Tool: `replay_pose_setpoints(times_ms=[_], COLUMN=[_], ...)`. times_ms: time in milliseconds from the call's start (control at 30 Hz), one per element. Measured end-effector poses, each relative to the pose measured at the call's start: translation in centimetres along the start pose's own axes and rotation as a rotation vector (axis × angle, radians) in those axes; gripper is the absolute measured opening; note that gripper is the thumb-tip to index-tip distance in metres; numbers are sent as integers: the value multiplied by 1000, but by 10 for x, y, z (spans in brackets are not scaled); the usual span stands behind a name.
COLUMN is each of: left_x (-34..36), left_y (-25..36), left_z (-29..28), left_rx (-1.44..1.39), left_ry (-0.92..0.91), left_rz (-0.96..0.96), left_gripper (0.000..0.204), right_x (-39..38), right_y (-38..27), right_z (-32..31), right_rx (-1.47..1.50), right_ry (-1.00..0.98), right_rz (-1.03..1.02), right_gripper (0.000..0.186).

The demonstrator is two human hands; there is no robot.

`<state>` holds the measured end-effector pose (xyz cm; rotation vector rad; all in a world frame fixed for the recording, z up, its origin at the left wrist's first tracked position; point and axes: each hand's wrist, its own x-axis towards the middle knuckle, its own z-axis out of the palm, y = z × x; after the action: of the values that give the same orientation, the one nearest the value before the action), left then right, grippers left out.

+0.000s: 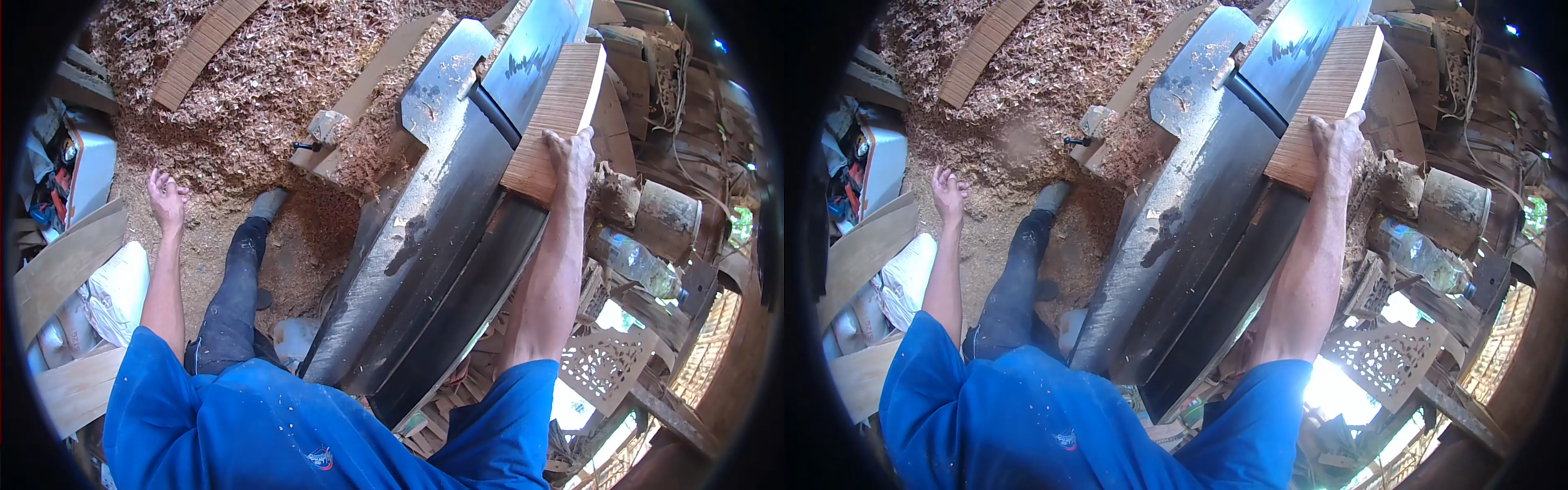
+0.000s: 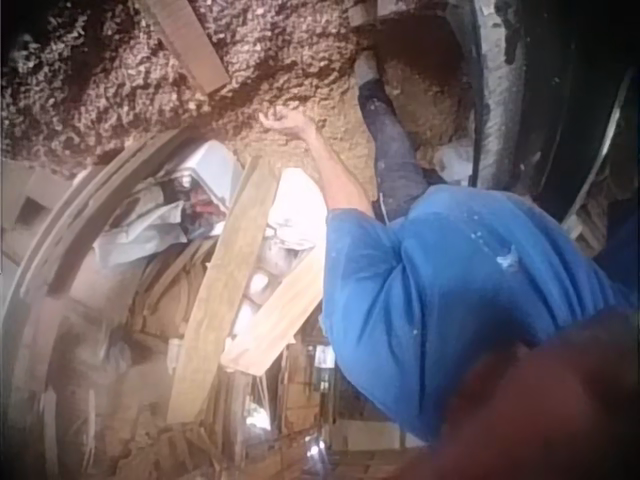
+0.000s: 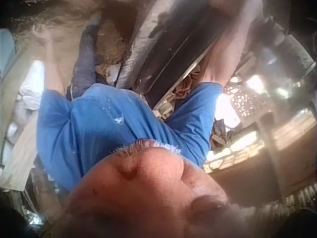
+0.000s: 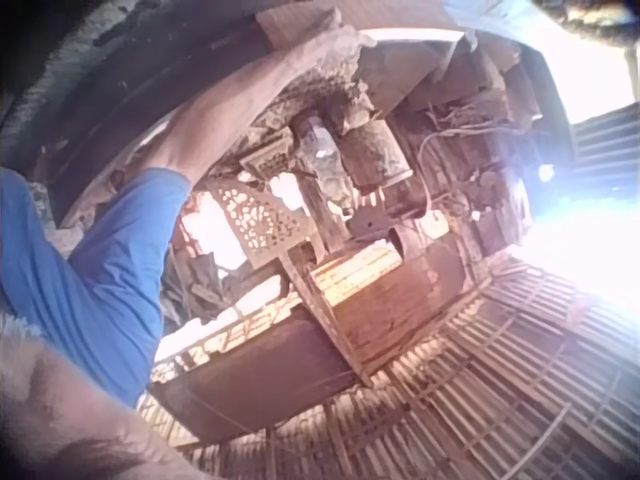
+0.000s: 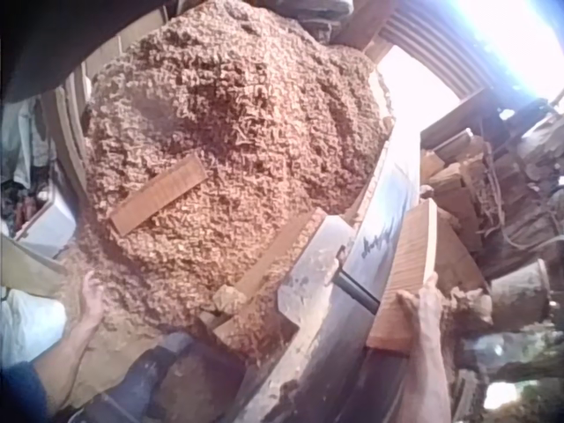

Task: The person planes a wood board using a jointer, carries it across the workshop, and uses a square and measuring tape to check another wood board on a table saw surface.

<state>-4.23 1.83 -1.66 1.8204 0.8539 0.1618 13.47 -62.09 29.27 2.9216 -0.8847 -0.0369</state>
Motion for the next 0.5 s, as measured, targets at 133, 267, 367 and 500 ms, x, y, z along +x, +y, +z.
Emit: replay_pose_setpoints(times_ms=[133,267,367,500], left_x=[3,7,14,34], left_y=[8,11,8,11], left_z=[2,6,9,14], left_rx=[-17,-16,-23,-28], left_ry=[4,7,-8,-21], left_rz=[23,12,27,41], left_gripper=[54,54,54,54], right_x=[7,17,29,48], right_y=[-4,-3,-2,-1], right_z=[0,3,5,5], right_rx=[14,28,27,-1], right_ry=[9,12,15,9], right_rz=[5,1,-3,8], right_gripper=[75,75,74,73])
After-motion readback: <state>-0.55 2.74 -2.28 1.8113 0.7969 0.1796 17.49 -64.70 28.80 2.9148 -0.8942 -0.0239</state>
